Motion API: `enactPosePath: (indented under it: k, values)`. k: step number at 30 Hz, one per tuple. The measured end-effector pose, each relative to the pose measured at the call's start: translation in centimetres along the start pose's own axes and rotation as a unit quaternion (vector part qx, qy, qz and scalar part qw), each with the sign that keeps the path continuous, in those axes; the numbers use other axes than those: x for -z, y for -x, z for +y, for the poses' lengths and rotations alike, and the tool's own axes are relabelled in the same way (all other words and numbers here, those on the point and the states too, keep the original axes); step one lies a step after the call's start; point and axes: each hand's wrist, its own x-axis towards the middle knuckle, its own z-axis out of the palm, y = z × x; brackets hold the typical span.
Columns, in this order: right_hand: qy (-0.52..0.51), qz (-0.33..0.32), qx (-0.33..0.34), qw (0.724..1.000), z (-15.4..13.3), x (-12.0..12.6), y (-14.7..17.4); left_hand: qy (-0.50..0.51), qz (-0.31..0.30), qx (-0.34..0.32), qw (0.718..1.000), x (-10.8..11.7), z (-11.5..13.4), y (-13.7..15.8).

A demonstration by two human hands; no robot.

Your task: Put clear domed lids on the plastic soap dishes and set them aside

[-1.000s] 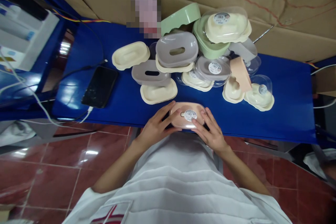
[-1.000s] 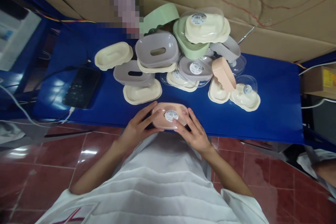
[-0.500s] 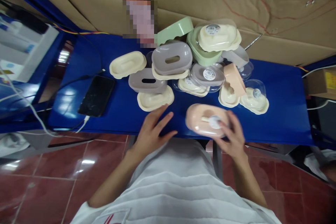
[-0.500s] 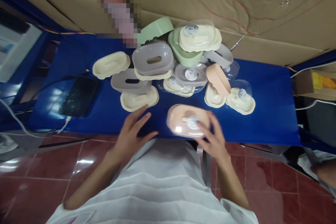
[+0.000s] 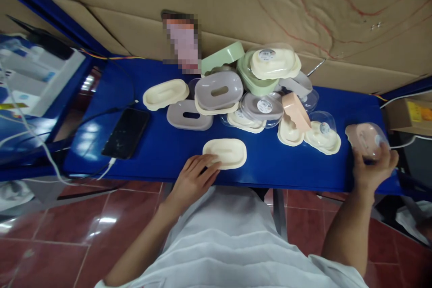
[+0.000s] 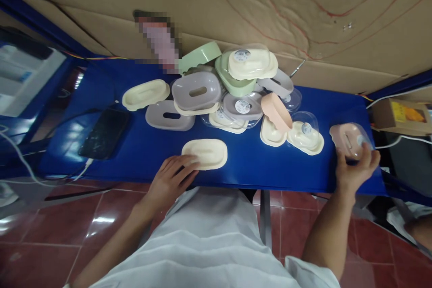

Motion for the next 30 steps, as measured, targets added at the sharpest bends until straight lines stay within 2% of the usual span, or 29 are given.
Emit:
enactPosePath:
  k: [2, 4, 6, 7, 9, 11, 13, 15, 17, 21, 25, 30]
  values:
    - [-0.016, -0.063, -0.020, 0.998, -0.8, 0.3, 0.2, -0.004, 0.023, 0.012, 1.000, 0.6, -1.1, -0.7]
    - [-0.035, -0.072, -0.018, 0.997, -3.1, 1.1, 0.6, -0.023, 0.064, 0.054, 0.996, 1.5, -2.9, -1.7]
    - [-0.050, -0.016, 0.009, 0.999, -7.6, 2.2, 1.5, -0.070, 0.083, 0.114, 0.988, 2.3, -5.1, -2.7]
    - [-0.062, 0.014, 0.027, 0.998, -10.6, 2.7, 2.3, -0.093, 0.070, 0.141, 0.983, 2.5, -6.0, -3.2]
    - [-0.105, 0.012, 0.087, 0.991, -17.4, 3.7, 4.3, -0.120, 0.041, 0.174, 0.976, 2.7, -7.4, -4.0]
    - [-0.166, -0.150, 0.156, 0.962, -24.4, 4.3, 6.8, -0.111, 0.024, 0.177, 0.978, 2.7, -7.7, -4.4]
    - [-0.210, -0.296, 0.237, 0.901, -30.1, 4.5, 9.1, -0.073, 0.026, 0.155, 0.985, 2.6, -6.8, -4.2]
    - [-0.242, -0.346, 0.272, 0.865, -33.8, 4.3, 10.7, -0.029, 0.033, 0.124, 0.991, 2.4, -5.0, -3.6]
    - [-0.256, -0.357, 0.271, 0.857, -35.4, 4.1, 11.4, -0.003, 0.030, 0.091, 0.995, 2.0, -3.0, -3.0]
    - [-0.243, -0.360, 0.278, 0.856, -35.3, 3.6, 10.4, -0.004, -0.013, 0.018, 1.000, 0.6, -0.2, -2.1]
    - [-0.246, -0.335, 0.333, 0.846, -34.7, 3.1, 9.3, -0.034, -0.039, -0.044, 0.998, -0.4, 0.3, -1.9]
    - [-0.259, -0.297, 0.372, 0.841, -34.7, 2.8, 9.5, -0.028, -0.034, -0.075, 0.996, -1.0, 0.2, -1.7]
